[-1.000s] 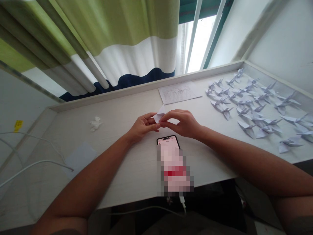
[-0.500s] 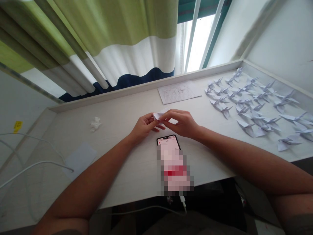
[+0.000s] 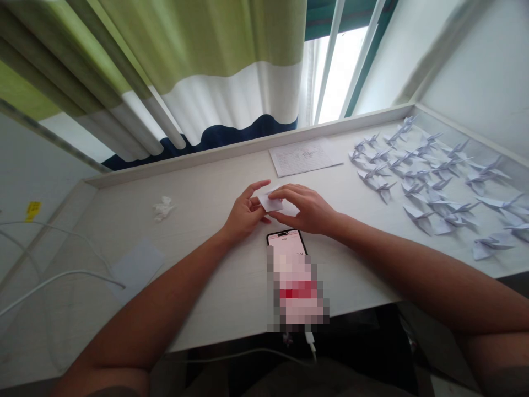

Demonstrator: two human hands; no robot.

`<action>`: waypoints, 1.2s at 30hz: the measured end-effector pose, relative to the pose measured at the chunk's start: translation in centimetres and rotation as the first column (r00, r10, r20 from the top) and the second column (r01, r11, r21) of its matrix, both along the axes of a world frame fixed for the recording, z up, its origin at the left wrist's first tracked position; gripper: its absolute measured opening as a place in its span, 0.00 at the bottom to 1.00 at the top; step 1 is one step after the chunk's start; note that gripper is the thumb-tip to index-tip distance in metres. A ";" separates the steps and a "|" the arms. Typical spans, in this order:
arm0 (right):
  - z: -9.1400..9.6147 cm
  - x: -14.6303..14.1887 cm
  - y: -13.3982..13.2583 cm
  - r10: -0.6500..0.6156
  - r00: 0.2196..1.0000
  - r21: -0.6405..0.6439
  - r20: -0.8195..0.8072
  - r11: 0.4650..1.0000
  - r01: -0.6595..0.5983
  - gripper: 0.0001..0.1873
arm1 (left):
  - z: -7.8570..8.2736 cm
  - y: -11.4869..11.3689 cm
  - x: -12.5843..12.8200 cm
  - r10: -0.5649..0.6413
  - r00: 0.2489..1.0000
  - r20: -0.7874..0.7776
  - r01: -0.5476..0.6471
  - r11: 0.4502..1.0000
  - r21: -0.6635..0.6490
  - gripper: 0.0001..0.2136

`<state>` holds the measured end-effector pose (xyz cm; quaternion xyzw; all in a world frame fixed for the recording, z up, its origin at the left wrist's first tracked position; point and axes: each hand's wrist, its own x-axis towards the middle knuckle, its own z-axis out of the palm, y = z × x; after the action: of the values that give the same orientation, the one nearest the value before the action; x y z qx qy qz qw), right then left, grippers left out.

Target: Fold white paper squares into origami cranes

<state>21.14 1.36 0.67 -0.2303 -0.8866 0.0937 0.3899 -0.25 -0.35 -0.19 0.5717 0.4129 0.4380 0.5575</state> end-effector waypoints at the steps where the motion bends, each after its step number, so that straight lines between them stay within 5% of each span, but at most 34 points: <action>1: 0.0 0.0 0.0 -0.003 1.000 0.011 0.015 1.000 0.003 0.12 | 0.0 0.0 0.0 0.016 1.000 0.001 -0.016 1.000 -0.005 0.38; 16: 0.0 -0.2 0.5 -0.082 0.973 0.200 0.216 0.979 0.038 0.10 | 0.0 0.3 0.2 0.101 0.994 0.051 -0.098 0.994 -0.055 0.24; 36: -0.7 -1.2 0.5 -0.303 0.953 0.017 -0.011 0.953 0.303 0.07 | -0.2 0.1 0.5 0.086 0.994 0.069 -0.083 0.995 -0.049 0.25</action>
<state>19.96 1.86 -0.01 -0.3597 -0.8399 0.0257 0.4055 0.24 -0.25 -0.39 0.5248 0.4268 0.4716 0.5657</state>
